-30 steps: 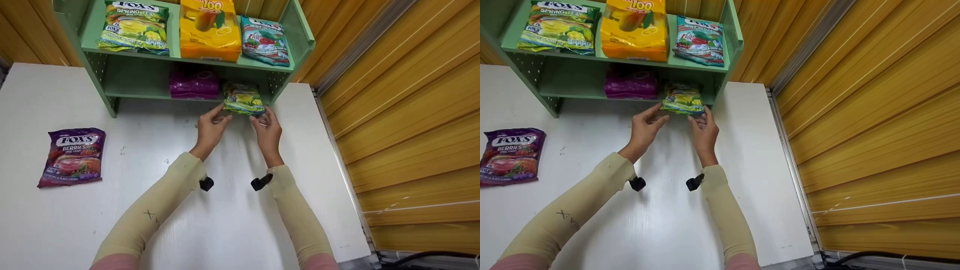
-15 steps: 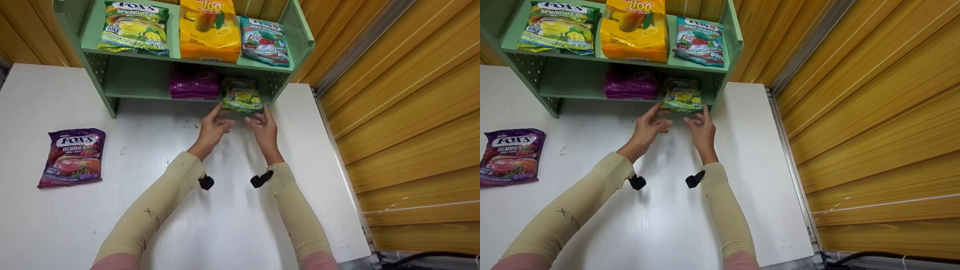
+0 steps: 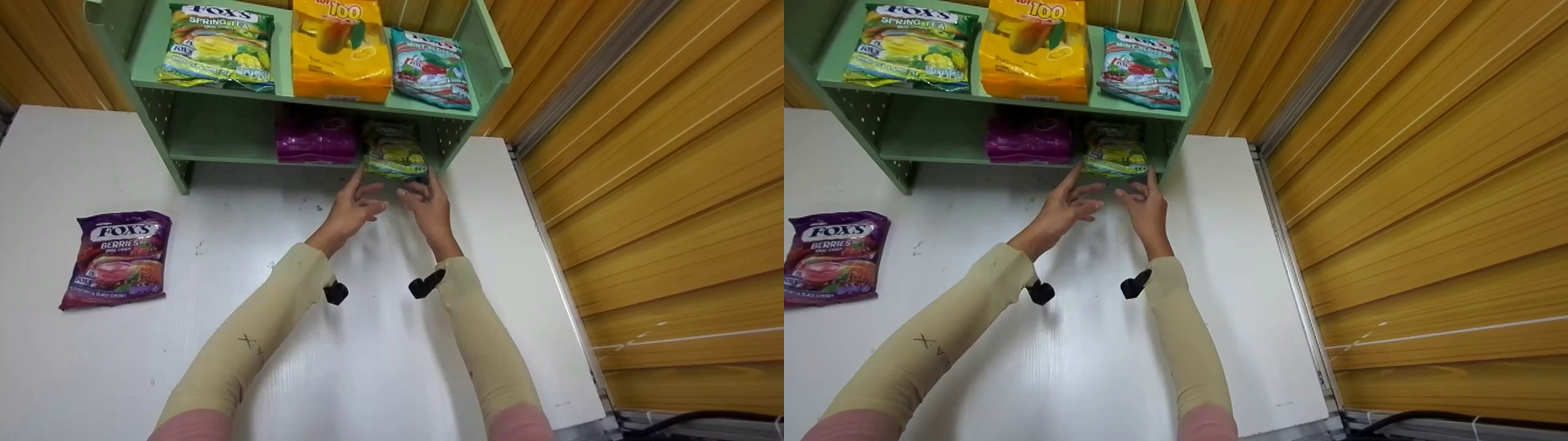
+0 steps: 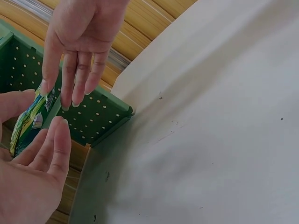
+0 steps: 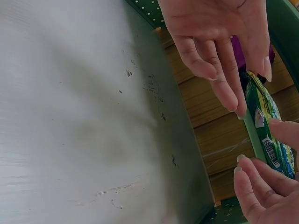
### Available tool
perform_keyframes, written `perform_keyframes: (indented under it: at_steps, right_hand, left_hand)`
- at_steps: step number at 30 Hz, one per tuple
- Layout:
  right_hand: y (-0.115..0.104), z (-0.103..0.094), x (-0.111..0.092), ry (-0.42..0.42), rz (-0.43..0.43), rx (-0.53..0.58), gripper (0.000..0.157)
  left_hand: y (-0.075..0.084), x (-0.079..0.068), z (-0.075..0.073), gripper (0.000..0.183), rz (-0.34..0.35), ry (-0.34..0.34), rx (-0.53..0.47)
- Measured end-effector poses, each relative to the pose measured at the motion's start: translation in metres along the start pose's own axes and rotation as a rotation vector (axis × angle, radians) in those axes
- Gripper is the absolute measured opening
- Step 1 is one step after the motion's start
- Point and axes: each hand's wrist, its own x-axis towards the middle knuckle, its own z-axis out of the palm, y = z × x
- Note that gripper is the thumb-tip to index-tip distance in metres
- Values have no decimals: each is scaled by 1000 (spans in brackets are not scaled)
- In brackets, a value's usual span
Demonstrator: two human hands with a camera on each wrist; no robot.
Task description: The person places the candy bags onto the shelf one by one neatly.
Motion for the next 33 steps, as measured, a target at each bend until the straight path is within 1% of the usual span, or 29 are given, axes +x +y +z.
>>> perform_keyframes:
  at_steps: [8,11,15,19,24,29,33]
  right_hand:
    - [0,2,5,-26,8,-3,94]
    - [1,1,6,-37,30,-9,94]
    - [2,1,8,-52,51,-14,95]
    - [2,1,9,-68,47,-16,96]
    - [2,0,8,-69,42,-27,97]
    - [3,-1,5,-59,8,1,94]
    - [5,-3,2,-53,-54,57,87]
  left_hand:
    - [1,6,-2,97,-19,-13,-6]
    - [1,7,-2,98,-28,-13,-1]
    - [0,7,-2,98,-24,-23,12]
    - [-2,7,-3,97,-21,-29,20]
    - [-2,8,-3,97,-24,-14,40]
    - [-1,7,-5,93,2,9,58]
    - [-1,4,-8,86,42,7,76]
